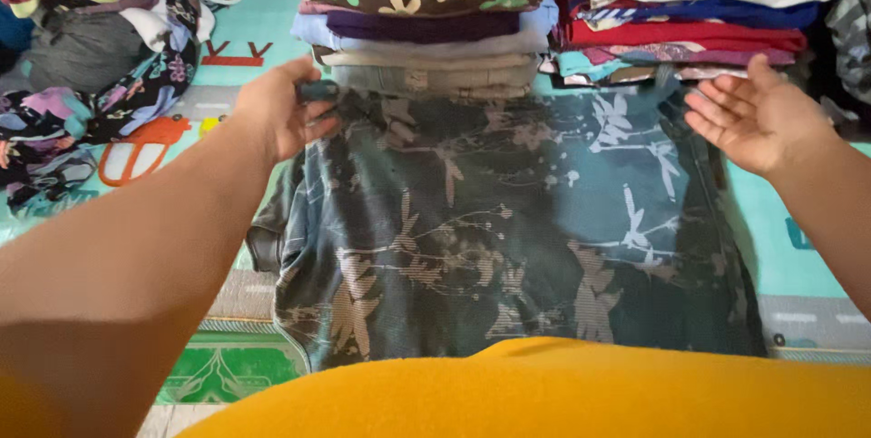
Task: The person folds several shirts and items of clothing by hand, placing each one onto a stack.
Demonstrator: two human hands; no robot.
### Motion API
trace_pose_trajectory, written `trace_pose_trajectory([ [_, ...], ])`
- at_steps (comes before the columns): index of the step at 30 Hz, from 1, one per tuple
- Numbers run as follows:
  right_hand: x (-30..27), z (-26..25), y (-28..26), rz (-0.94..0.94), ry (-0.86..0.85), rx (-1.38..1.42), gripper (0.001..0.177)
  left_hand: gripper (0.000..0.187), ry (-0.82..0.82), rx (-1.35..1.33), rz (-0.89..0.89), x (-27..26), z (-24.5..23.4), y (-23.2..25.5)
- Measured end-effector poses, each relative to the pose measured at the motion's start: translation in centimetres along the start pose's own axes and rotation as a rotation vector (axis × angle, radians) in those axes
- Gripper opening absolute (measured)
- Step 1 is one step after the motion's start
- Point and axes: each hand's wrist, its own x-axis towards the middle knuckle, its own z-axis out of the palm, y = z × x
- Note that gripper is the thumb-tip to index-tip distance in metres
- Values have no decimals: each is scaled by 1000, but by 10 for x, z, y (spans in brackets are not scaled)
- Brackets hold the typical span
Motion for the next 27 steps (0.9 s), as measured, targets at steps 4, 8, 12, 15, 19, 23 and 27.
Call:
trace_pose_trajectory([
  [4, -1, -12, 18, 129, 171, -275, 36, 39, 62, 59, -36, 4, -9, -31],
  [8, -4, -3, 36, 68, 183, -521, 10, 38, 35, 23, -106, 7, -24, -47],
  [12, 7, 31, 33, -109, 219, -634, 25, 34, 54, 68, -128, 0, -30, -58],
  [15, 14, 54, 26, -66, 175, -685, 43, 33, 28, 112, -135, -5, -33, -56],
  [19, 34, 68, 27, -5, 40, -1015, 46, 33, 37, 104, -163, -7, -36, -52],
  [23, 35, 48, 35, -146, 309, -934, 34, 34, 24, 65, -157, -8, -39, -49],
  [27, 31, 14, 54, -333, 575, -620, 38, 22, 105, 22, -102, -23, -41, -60],
])
